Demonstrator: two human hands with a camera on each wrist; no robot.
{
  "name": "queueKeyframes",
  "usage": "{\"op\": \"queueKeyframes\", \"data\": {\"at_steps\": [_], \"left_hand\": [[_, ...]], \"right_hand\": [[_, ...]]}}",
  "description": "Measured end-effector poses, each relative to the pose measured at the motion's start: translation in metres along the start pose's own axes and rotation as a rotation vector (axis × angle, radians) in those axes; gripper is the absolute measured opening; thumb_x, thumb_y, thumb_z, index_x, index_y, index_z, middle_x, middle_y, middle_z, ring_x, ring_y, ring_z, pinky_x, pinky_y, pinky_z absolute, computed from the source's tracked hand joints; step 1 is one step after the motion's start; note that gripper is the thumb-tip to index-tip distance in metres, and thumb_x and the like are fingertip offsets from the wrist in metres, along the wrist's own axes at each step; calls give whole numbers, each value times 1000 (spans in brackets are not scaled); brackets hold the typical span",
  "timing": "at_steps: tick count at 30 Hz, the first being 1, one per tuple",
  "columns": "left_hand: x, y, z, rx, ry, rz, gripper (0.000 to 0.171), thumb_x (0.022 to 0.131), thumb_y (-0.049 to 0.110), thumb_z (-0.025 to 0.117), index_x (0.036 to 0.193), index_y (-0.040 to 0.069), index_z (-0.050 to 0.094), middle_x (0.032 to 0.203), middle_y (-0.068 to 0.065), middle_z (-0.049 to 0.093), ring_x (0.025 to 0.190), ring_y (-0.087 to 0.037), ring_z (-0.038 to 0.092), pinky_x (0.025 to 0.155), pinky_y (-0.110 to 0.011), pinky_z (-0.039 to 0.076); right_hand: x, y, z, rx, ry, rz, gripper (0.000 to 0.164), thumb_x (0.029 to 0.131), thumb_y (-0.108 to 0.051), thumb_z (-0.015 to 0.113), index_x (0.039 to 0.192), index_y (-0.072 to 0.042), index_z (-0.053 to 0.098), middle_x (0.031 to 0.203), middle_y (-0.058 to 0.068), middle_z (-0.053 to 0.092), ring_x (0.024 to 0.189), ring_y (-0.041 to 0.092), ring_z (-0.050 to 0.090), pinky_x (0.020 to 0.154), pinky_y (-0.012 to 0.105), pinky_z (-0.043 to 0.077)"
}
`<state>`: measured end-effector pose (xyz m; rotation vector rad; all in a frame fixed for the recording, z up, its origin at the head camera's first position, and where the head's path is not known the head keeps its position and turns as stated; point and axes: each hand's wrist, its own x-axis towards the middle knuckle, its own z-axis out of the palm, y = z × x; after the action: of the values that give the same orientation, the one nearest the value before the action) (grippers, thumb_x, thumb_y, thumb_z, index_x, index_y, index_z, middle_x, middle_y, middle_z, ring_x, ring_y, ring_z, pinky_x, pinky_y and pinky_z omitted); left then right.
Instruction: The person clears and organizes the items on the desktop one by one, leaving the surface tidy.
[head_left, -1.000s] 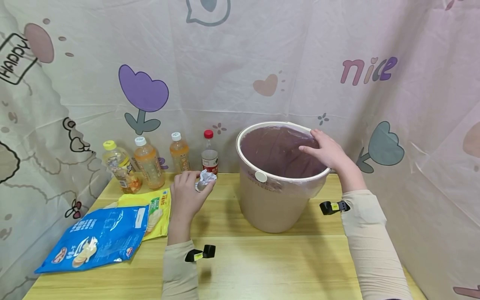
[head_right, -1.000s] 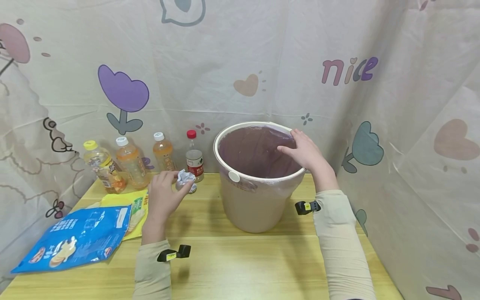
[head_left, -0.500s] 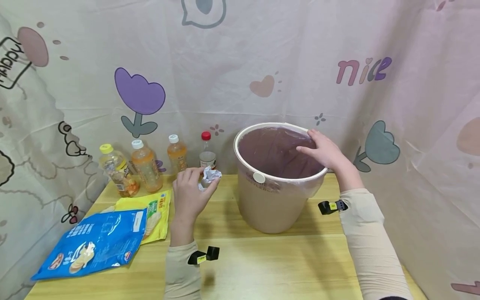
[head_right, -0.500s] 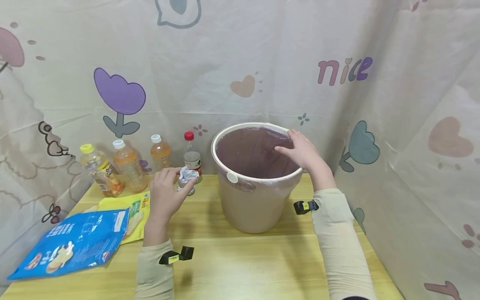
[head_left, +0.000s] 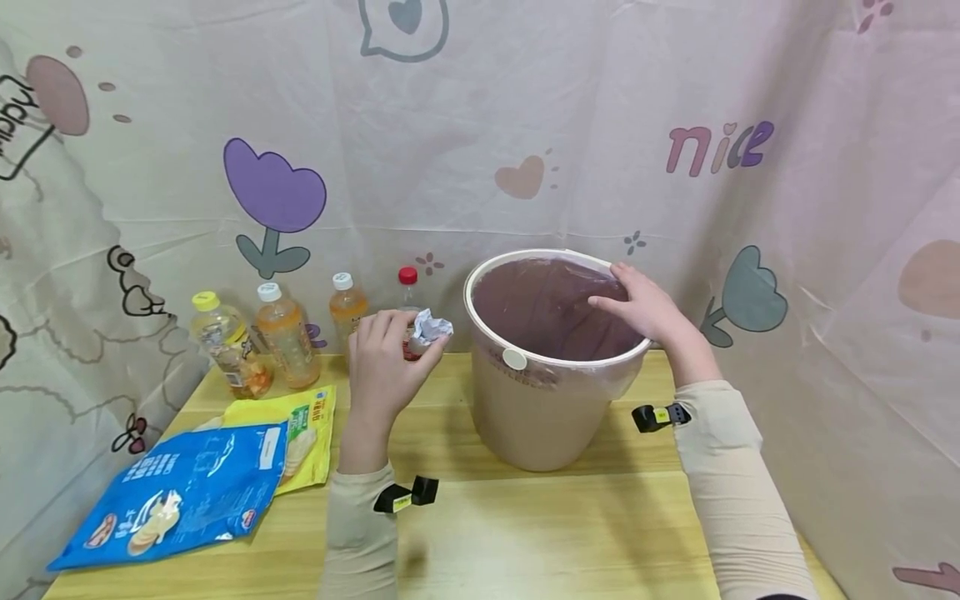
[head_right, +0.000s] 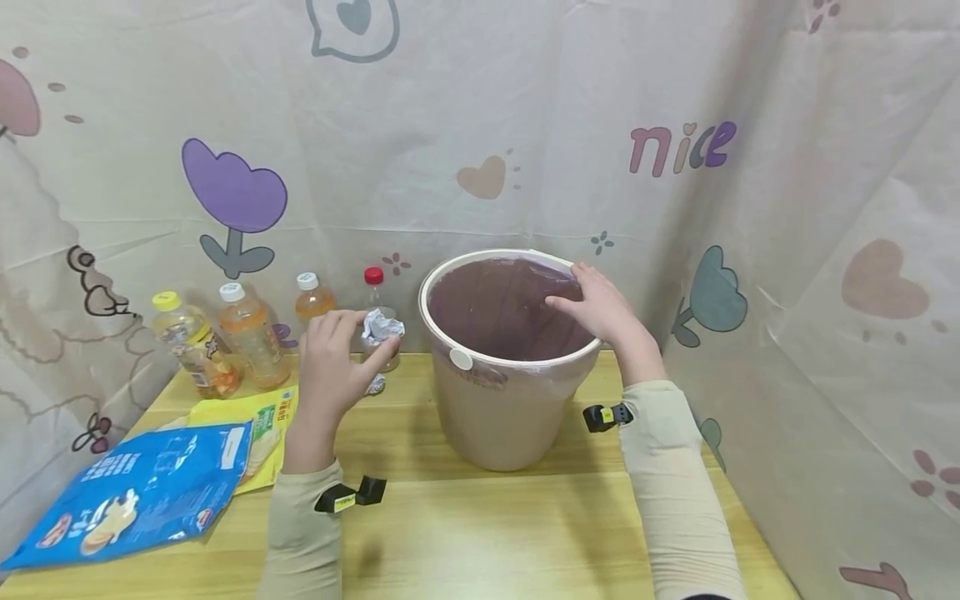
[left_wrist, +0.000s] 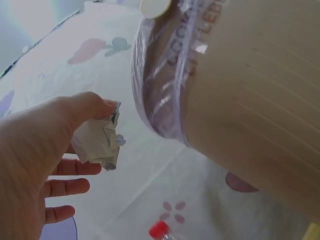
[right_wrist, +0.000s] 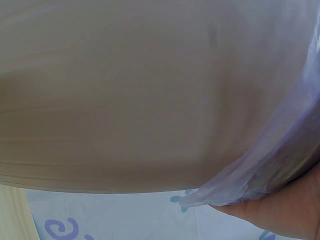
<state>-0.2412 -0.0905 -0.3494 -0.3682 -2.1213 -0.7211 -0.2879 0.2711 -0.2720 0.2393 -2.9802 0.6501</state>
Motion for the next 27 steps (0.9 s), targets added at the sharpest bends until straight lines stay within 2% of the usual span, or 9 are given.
{"op": "queueKeyframes", "data": {"at_steps": [16,27], "left_hand": [[44,23,2,-15,15,167,44,83,41,74,111,7,67,108,-11,66,105,-32,55,86,-49,42],[65,37,17,-40,-47,179,44,84,40,72,113,7,67,107,-10,67,105,-31,55,88,-49,42]], "right_hand": [[0,-3,-2,20,1,9,82,95,-49,52,154,-1,20,161,24,13,149,43,11,119,62,12],[1,-3,-1,3,-6,10,82,95,-50,51,154,-2,19,162,22,12,150,41,10,120,60,11]]}}
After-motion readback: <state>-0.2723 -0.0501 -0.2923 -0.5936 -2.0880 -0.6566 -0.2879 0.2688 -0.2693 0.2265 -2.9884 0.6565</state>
